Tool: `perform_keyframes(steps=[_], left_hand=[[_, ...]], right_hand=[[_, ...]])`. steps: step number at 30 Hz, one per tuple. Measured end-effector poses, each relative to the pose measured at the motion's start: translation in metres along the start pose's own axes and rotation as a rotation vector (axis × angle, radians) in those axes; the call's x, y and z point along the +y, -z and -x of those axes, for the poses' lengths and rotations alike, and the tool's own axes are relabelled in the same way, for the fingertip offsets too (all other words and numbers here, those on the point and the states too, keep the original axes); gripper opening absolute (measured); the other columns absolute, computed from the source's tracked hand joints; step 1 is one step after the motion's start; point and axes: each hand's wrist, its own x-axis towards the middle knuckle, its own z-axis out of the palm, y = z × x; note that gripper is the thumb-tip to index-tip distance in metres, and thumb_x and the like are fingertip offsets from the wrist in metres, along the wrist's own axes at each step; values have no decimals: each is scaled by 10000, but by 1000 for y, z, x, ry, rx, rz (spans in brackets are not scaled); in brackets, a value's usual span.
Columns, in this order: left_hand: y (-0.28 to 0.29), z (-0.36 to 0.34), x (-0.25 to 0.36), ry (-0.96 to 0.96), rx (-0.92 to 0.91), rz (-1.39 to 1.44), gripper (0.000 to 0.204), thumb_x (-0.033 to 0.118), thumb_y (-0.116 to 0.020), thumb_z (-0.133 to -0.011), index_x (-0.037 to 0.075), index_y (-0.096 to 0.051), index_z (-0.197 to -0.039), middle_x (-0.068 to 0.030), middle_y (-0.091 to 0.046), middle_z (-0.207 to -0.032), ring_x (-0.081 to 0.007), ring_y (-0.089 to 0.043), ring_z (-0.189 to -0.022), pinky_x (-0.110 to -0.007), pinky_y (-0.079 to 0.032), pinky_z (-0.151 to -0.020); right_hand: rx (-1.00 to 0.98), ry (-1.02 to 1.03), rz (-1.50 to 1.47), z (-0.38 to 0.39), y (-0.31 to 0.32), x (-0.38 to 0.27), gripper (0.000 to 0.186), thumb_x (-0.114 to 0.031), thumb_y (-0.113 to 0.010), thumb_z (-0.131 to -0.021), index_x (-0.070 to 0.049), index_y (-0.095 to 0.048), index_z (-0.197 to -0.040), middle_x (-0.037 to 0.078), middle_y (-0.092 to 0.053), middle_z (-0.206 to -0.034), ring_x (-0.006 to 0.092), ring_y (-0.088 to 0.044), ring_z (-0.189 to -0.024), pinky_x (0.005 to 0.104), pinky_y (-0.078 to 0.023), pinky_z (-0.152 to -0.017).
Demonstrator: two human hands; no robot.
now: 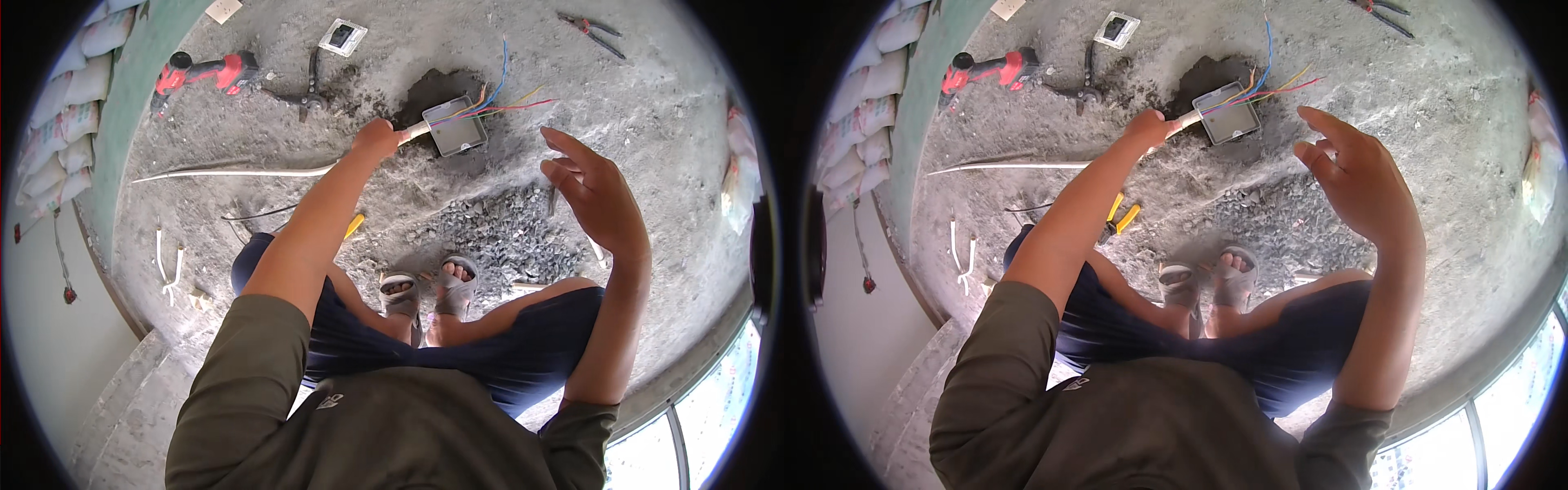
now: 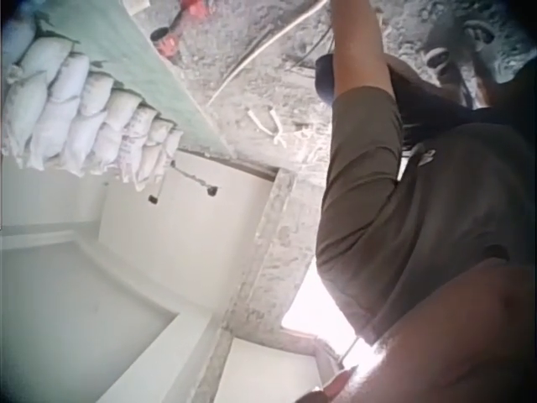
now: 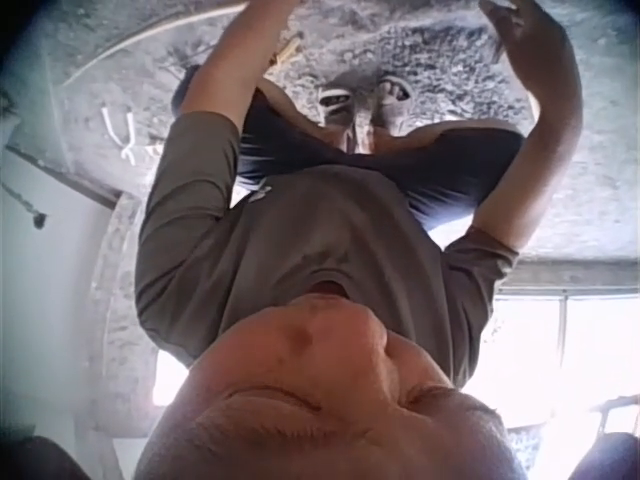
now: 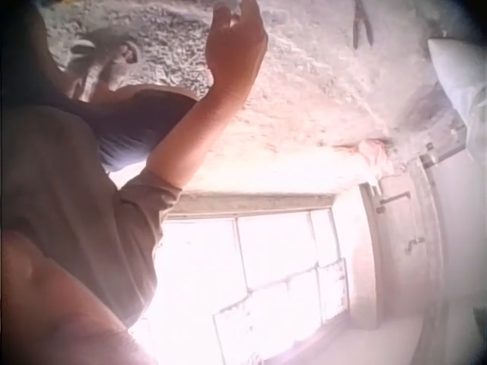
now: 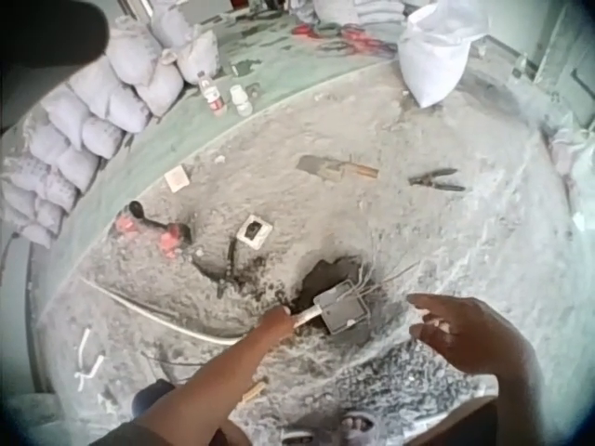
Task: Installing and securing electrical conduits and wiring into a floor-mounted junction box.
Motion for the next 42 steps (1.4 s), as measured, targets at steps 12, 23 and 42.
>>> perform_keyframes(steps=[12, 23, 42], left_hand=[[-9, 4, 0, -19, 152, -47, 456, 520, -590, -850, 86, -668, -967, -126, -668, -966, -300, -646, -938, -428, -506, -775], [-10, 2, -3, -4, 136, 2, 447, 512, -603, -846, 87, -674, -962, -130, -669, -971, -307, -645, -943, -430, -506, -780], [-5, 13, 4, 0, 145, -21, 417, 475, -621, -847, 70, -683, -927, -131, -678, -930, -304, -657, -903, -428, -514, -752]], right_hand=[[-5, -27, 15, -7, -4, -2, 425, -295, -597, -904, -69, -555, -1261, 167, -667, -1035, 252, -654, -931, 351, -491, -817], [-11, -15, 19, -7, -8, 2, 429, -278, -595, -906, -60, -544, -1272, 168, -677, -997, 242, -662, -874, 340, -493, -795], [-114, -73, 74, -2, -4, -3, 416, -265, -587, -908, -111, -538, -1291, 167, -654, -1071, 262, -635, -986, 361, -484, -855]])
